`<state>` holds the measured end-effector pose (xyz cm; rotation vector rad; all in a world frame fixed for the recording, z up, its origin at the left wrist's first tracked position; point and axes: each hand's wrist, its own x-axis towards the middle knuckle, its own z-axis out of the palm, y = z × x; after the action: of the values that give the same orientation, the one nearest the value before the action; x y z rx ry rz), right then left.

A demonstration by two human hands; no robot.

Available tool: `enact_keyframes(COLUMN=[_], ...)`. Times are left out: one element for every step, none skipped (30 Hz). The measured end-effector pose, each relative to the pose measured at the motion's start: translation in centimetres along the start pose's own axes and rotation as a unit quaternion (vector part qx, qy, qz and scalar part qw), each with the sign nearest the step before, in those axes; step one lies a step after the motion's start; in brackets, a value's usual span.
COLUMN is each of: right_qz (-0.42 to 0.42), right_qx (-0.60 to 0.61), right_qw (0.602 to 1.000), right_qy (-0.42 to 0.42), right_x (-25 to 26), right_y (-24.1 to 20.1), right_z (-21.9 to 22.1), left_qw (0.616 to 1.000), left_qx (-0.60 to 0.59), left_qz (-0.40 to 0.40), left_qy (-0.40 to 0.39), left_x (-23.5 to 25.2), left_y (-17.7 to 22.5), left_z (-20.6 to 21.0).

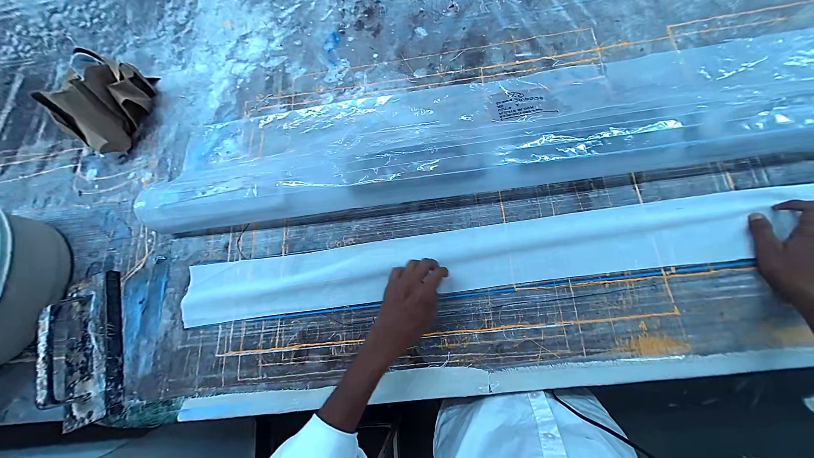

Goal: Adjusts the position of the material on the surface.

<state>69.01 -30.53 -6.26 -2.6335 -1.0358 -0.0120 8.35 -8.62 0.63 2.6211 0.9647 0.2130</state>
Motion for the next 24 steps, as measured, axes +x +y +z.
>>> enact_keyframes(right_qz=[0.001, 0.002, 0.006, 0.009, 0.01, 0.011, 0.013, 0.015, 0.015, 0.01, -0.005, -0.027, -0.059, -0.103, -0.154, -0.207, -0.255, -0.298, -0.334, -0.36, -0.375, -0.382, -0.387, -0.392], right_qx=[0.004, 0.015, 0.019, 0.02, 0.02, 0.016, 0.012, 0.009, 0.005, 0.001, -0.004, -0.005, -0.002, 0.011, 0.032, 0.056, 0.079, 0.095, 0.107, 0.112, 0.111, 0.109, 0.107, 0.105], right_qw=[1.0, 1.0, 1.0, 1.0, 1.0, 1.0, 1.0, 1.0, 1.0, 1.0, 1.0, 0.999, 0.997, 0.993, 0.987, 0.977, 0.964, 0.949, 0.935, 0.923, 0.915, 0.91, 0.906, 0.901], right_qy=[-0.003, -0.006, -0.007, -0.004, -0.003, -0.002, -0.003, -0.003, 0.001, 0.01, 0.026, 0.046, 0.059, 0.056, 0.039, 0.015, -0.012, -0.037, -0.055, -0.076, -0.098, -0.119, -0.137, -0.15], right_x=[-0.2, -0.6, -0.8, -0.9, -0.9, -0.8, -0.9, -0.9, -1.0, -1.1, -1.2, -1.5, -2.0, -2.7, -3.2, -4.0, -5.1, -6.5, -7.6, -8.2, -8.7, -9.1, -9.6, -10.0], right_y=[-1.0, -2.3, -3.0, -3.5, -3.7, -3.9, -4.1, -4.2, -4.3, -4.3, -4.4, -4.5, -4.8, -5.6, -6.9, -8.7, -10.9, -13.1, -15.1, -16.5, -17.4, -17.7, -17.7, -17.6], right_z=[-0.5, -1.2, -1.5, -1.7, -1.8, -1.9, -2.1, -2.2, -2.2, -2.3, -2.4, -2.4, -2.5, -2.7, -2.6, -2.3, -2.1, -1.9, -1.6, -1.4, -1.2, -1.1, -1.1, -1.1], left_qw=[1.0, 0.999, 0.998, 0.997, 0.997, 0.998, 0.998, 0.998, 0.998, 0.997, 0.996, 0.994, 0.994, 0.995, 0.997, 0.997, 0.997, 0.996, 0.993, 0.986, 0.979, 0.976, 0.98, 0.987], left_qx=[0.0, -0.008, -0.023, -0.038, -0.045, -0.045, -0.041, -0.035, -0.026, -0.023, -0.029, -0.041, -0.051, -0.058, -0.055, -0.053, -0.05, -0.05, -0.059, -0.079, -0.11, -0.136, -0.147, -0.132], left_qz=[0.011, 0.014, 0.011, 0.007, 0.009, 0.014, 0.016, 0.013, 0.008, 0.003, -0.001, -0.002, 0.002, 0.009, 0.014, 0.013, 0.009, 0.002, -0.005, -0.016, -0.026, -0.032, -0.035, -0.033], left_qy=[-0.024, -0.042, -0.054, -0.06, -0.056, -0.041, -0.035, -0.041, -0.053, -0.072, -0.089, -0.099, -0.094, -0.076, -0.056, -0.047, -0.052, -0.073, -0.103, -0.143, -0.17, -0.165, -0.129, -0.086], left_x=[0.0, 0.0, 0.1, 0.3, 0.7, 1.1, 1.5, 2.2, 2.8, 3.2, 3.7, 4.1, 4.5, 4.9, 5.4, 6.1, 6.5, 6.7, 7.0, 7.6, 8.1, 8.4, 8.5, 8.8], left_y=[0.8, 1.4, 1.8, 2.1, 2.3, 2.6, 2.9, 3.3, 3.8, 4.4, 5.0, 5.7, 6.4, 7.1, 7.7, 8.5, 9.3, 10.2, 11.0, 11.7, 12.3, 12.9, 13.6, 14.2], left_z=[0.7, 1.0, 1.0, 0.8, 0.7, 0.8, 0.9, 1.1, 1.4, 1.5, 1.5, 1.4, 1.5, 1.7, 2.1, 2.4, 2.8, 2.9, 2.9, 2.7, 2.7, 2.9, 3.3, 3.8])
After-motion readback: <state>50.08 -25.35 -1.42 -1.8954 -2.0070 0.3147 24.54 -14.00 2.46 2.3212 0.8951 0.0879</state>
